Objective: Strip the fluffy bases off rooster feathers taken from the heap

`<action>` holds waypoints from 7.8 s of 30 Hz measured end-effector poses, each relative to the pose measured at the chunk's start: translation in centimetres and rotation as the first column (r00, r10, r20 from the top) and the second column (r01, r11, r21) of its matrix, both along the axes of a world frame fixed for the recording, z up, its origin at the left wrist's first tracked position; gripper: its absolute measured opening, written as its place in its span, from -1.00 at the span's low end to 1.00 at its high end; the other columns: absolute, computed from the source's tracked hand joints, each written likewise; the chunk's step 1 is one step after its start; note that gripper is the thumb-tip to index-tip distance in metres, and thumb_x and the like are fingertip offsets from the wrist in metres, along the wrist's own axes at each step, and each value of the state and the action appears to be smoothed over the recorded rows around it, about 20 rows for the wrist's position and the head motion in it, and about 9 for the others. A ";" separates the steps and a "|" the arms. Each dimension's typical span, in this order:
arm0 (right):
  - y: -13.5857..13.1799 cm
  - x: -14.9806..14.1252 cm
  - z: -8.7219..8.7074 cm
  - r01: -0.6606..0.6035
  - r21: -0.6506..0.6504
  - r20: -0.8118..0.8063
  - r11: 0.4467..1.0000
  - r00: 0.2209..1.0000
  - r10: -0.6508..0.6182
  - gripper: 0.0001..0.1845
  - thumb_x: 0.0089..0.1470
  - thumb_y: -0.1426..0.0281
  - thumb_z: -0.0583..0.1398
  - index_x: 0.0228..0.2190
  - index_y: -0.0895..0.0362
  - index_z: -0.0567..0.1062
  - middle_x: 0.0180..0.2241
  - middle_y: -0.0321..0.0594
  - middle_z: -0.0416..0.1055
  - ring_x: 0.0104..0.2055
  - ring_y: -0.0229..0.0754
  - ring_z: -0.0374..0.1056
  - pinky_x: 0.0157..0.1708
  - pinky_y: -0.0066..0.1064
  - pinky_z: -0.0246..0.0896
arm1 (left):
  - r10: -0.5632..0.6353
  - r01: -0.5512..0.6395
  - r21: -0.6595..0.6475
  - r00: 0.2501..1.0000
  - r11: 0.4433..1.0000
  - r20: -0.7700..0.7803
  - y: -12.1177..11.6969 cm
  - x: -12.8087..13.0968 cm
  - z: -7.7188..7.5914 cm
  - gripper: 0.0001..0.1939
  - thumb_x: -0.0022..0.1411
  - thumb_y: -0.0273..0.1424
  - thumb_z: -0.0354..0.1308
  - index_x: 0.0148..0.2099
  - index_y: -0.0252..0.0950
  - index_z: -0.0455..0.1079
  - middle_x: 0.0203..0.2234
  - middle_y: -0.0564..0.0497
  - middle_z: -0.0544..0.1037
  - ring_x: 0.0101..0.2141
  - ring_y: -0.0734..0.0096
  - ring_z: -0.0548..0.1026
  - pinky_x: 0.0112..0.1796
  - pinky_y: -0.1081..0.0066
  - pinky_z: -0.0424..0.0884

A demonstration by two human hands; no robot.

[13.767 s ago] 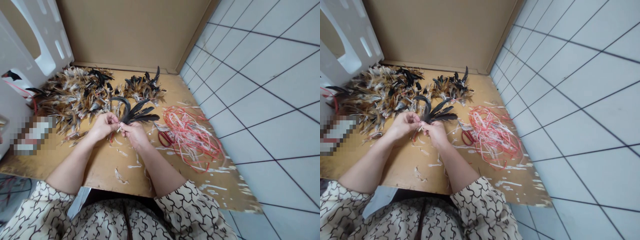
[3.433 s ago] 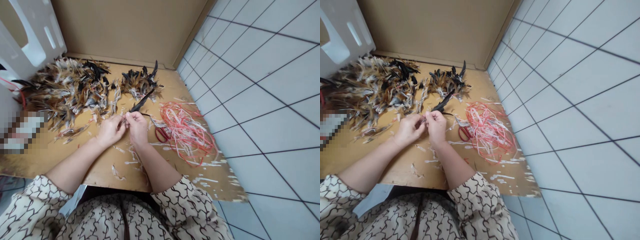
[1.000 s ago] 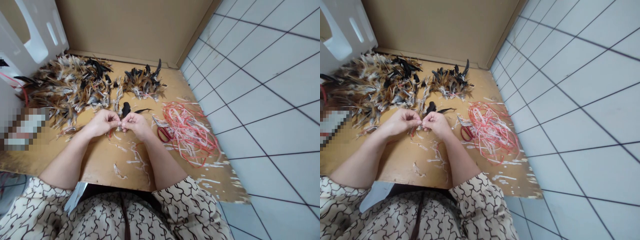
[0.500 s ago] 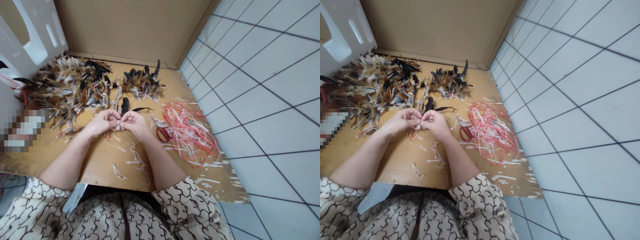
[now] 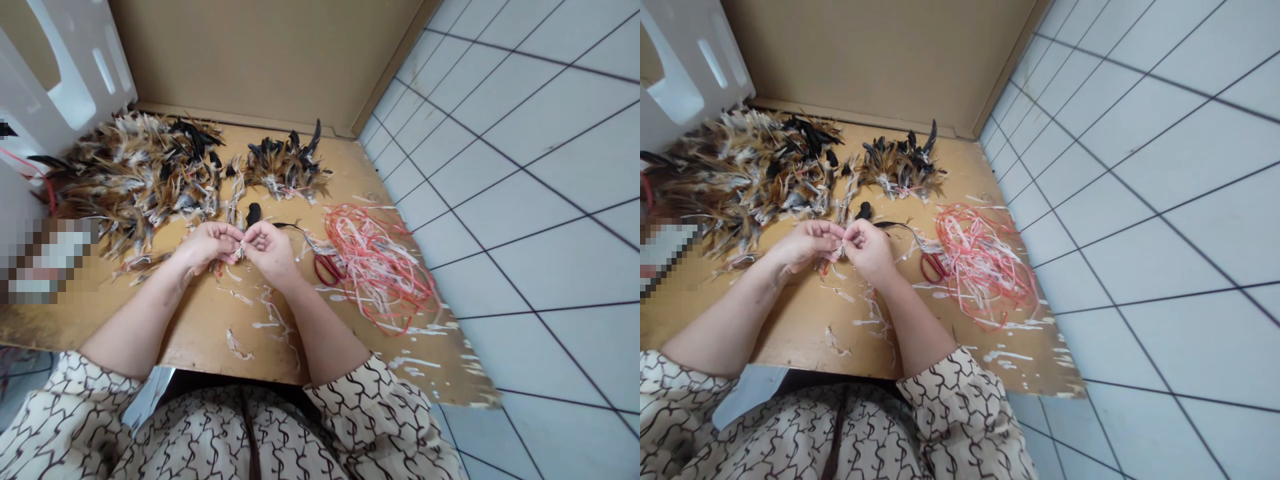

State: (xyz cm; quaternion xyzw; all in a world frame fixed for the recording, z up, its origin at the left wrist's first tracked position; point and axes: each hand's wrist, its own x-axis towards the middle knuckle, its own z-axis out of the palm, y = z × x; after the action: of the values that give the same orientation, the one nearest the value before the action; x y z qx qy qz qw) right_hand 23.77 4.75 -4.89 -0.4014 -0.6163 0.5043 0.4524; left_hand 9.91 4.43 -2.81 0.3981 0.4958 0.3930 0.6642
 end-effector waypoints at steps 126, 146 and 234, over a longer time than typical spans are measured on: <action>0.0 -1.0 -0.1 0.040 -0.250 -0.106 0.967 0.992 -0.068 -0.63 -0.31 0.13 0.29 -0.62 0.13 0.31 -0.72 -0.48 0.17 -0.70 -0.45 0.00 -0.68 -0.53 -0.12 | 0.240 -0.253 0.022 0.939 0.967 0.246 0.6 0.5 -0.7 -0.76 -0.36 -0.50 0.37 -0.56 -0.37 0.38 -0.68 0.13 0.41 -0.61 0.62 0.33 -0.52 0.56 0.25; 11.1 3.4 1.5 0.720 -0.032 0.395 0.693 0.646 -0.653 -0.75 -0.16 0.49 0.16 -0.74 0.13 0.23 -0.80 -0.44 0.05 -0.70 -0.38 -0.01 -0.66 -0.51 -0.07 | 0.228 -0.234 0.068 0.971 0.970 0.075 0.8 0.4 -0.8 -0.92 -0.22 -0.57 0.15 -0.65 -0.34 0.34 -0.72 0.09 0.40 -0.60 0.58 0.31 -0.52 0.53 0.18; 0.3 1.6 -0.2 -0.168 0.686 0.644 0.708 0.592 -0.484 -0.56 0.11 0.50 -0.05 0.00 0.08 0.37 -0.31 -0.10 0.29 -0.23 -0.10 0.16 -0.22 -0.30 0.12 | 0.198 0.632 0.348 0.297 0.692 -0.934 0.6 -1.5 -0.4 -0.85 0.06 -0.38 0.04 -0.48 -0.25 0.41 -0.52 -0.03 0.49 -0.45 0.33 0.39 -0.39 0.42 0.19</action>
State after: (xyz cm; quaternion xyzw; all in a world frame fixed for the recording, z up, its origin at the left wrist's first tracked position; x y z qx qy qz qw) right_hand 25.39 5.05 -5.14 -0.4412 -0.8473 -0.0395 0.2929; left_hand 8.42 5.07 -3.20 0.8270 0.5351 0.1336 0.1086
